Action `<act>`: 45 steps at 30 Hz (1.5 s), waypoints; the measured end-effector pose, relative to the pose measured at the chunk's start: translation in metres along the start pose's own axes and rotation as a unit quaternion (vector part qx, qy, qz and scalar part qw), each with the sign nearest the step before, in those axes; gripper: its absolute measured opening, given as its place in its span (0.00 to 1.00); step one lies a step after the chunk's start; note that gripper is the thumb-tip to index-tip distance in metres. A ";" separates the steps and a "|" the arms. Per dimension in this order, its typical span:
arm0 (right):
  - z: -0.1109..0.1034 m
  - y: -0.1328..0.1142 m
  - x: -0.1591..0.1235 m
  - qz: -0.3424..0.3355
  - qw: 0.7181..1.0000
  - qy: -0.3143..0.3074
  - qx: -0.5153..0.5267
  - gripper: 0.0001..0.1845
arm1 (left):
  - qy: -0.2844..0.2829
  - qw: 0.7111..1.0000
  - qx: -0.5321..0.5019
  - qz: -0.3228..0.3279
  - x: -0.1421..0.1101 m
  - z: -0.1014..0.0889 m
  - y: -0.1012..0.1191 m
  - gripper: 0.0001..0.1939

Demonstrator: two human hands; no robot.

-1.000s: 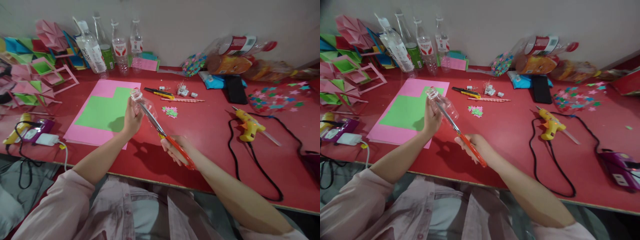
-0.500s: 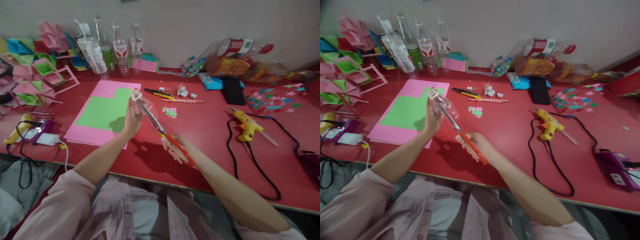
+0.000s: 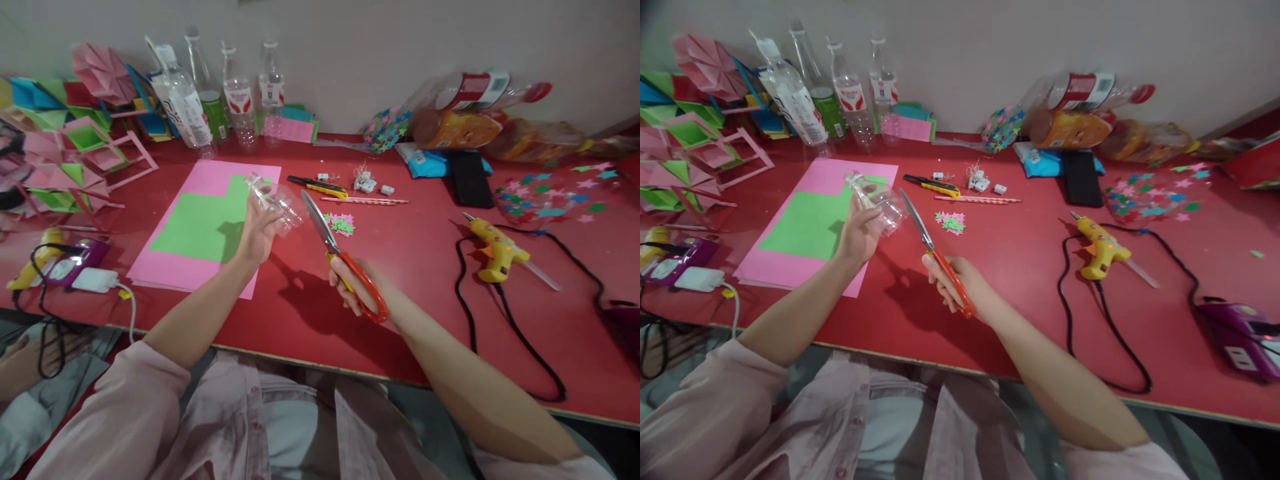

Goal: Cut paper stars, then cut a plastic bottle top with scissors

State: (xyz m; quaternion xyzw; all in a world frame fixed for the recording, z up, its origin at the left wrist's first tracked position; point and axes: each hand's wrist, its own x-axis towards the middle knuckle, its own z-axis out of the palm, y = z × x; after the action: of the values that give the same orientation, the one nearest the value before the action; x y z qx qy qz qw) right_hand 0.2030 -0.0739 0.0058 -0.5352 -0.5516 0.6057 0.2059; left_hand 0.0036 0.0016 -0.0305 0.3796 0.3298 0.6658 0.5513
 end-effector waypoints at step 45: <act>-0.011 -0.007 -0.006 -0.022 0.965 0.009 -0.259 0.35 | 0.144 0.983 -0.087 -0.078 0.010 -0.006 0.006 0.10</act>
State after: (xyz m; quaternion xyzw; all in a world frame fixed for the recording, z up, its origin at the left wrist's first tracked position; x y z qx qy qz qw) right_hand 0.2118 -0.0717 0.0167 -0.5636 -0.6995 0.4323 0.0782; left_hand -0.0055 0.0102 -0.0273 0.2032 0.3748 0.6950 0.5790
